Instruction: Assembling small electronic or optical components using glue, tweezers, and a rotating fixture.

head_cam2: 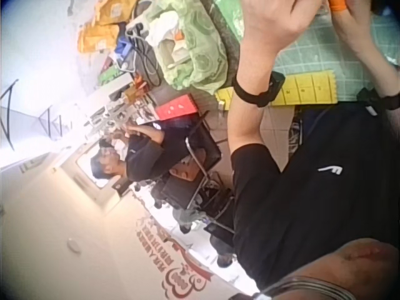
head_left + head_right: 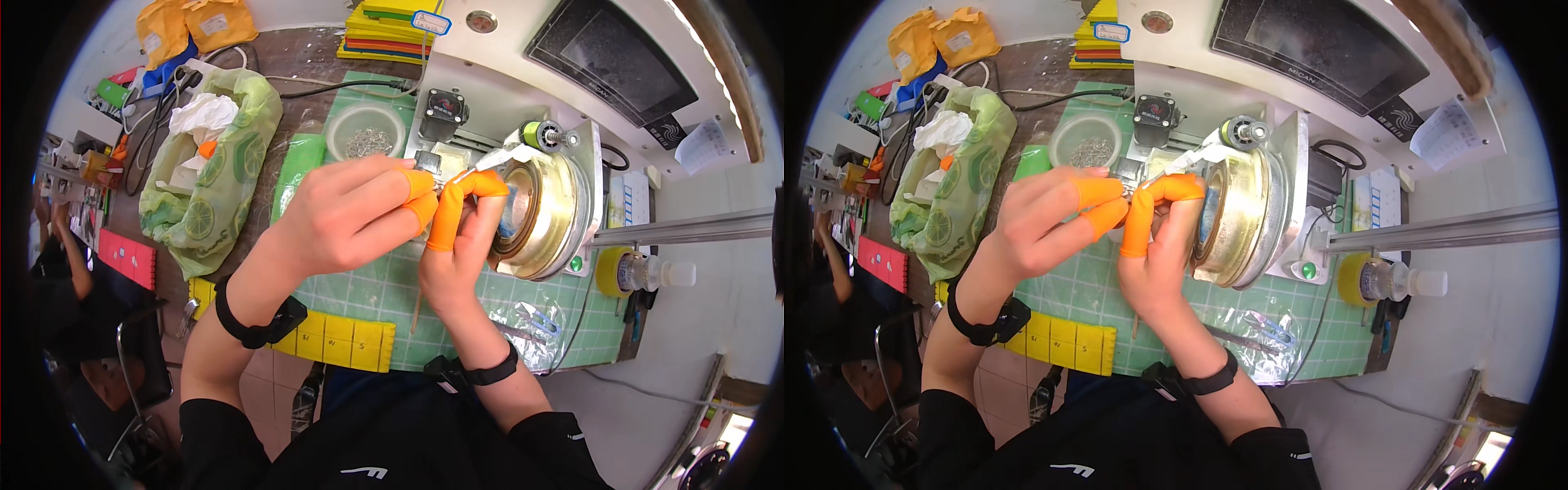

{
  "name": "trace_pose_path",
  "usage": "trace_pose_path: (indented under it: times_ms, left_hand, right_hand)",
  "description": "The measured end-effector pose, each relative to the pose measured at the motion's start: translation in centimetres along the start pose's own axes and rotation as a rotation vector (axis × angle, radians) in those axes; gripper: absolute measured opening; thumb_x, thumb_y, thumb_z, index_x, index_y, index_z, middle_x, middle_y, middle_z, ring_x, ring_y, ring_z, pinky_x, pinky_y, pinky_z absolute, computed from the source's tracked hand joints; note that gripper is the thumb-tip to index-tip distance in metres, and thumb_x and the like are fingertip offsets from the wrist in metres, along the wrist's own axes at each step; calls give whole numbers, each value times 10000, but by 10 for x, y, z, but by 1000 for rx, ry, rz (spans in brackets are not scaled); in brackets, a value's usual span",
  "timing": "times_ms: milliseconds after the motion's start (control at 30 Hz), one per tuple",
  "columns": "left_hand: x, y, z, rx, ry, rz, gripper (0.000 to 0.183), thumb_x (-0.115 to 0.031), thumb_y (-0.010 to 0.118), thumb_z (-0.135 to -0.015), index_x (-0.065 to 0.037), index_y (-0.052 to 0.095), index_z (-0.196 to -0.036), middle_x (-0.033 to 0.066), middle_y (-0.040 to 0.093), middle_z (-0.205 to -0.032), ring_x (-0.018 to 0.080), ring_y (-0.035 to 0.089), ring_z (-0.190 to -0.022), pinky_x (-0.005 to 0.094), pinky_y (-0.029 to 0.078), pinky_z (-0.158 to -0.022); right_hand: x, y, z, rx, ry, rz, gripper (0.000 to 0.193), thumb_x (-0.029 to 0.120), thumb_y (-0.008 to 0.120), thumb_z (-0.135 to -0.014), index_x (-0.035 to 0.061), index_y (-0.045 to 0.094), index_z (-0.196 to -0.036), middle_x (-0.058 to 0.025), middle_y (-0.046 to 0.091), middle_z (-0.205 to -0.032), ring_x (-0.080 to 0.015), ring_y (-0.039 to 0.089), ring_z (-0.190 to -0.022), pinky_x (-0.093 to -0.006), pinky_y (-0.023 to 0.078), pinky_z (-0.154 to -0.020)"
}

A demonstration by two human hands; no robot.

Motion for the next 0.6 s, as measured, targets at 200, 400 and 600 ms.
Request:
trace_pose_path:
  times_ms: [200,400,600]
  left_hand:
    - [0,5,9,-49,-7,45,303,-68,761,-663,5,774,-956,123,707,-1002,331,745,-914,420,663,-806]
    - [4,11,8,-69,9,47,291,-60,762,-642,5,769,-925,120,701,-970,309,737,-870,416,669,-786]
    - [2,10,6,-87,7,37,282,-47,770,-631,5,764,-907,116,701,-964,295,734,-844,407,671,-770]
  right_hand:
    - [1,-1,2,-3,60,-68,131,-37,526,-1031,16,446,-1121,-85,431,-1080,-154,487,-908,-272,461,-825]
    - [3,0,4,-1,119,-121,85,88,494,-1103,73,459,-1179,-10,479,-1073,-61,459,-870,-230,423,-779]
    - [15,-3,9,-22,393,-398,241,272,434,-1141,79,501,-1269,-23,557,-1056,-91,507,-857,-274,445,-764]
Point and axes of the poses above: each hand's wrist, its own z-axis away from the middle knuckle, its own y-axis out of the palm, x = y × z, the point moved 2 cm from there along -z, towards the middle knuckle
